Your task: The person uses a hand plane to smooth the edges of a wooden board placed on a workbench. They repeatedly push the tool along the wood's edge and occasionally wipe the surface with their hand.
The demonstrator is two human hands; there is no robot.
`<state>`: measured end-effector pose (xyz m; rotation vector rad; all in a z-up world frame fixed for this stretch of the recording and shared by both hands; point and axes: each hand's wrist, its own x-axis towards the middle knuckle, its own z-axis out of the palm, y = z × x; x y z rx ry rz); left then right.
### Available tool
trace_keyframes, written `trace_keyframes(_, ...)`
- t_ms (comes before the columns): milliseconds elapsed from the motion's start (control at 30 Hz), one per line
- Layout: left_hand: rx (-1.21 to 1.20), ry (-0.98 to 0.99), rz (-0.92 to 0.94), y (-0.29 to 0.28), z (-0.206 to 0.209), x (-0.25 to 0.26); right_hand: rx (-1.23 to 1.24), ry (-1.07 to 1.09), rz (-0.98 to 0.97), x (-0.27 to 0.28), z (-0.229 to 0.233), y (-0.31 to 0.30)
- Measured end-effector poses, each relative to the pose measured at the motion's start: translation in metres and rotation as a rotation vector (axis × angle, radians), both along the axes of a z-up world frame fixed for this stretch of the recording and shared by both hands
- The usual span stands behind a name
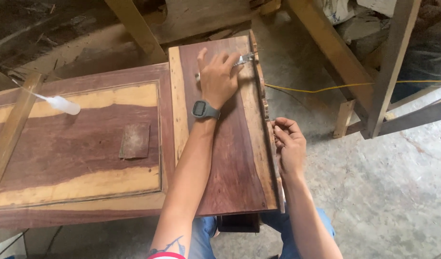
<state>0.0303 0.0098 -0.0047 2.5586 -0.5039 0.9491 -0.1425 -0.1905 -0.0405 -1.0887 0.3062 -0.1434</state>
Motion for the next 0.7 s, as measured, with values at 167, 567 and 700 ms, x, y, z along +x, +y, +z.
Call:
trace_keyframes(167,0.075,0.016,0.045,-0.005,-0.018,0.016,0.055,0.011,0.004,0.002,0.009,0.001)
trace_keyframes(567,0.002,0.044,0.052,-0.010,0.001,-0.006,0.029,-0.028,0.024,0.002,0.001,0.001)
trace_keyframes(700,0.006,-0.003,0.081,-0.017,0.024,-0.004,0.066,0.003,0.001,0.003,0.005,0.003)
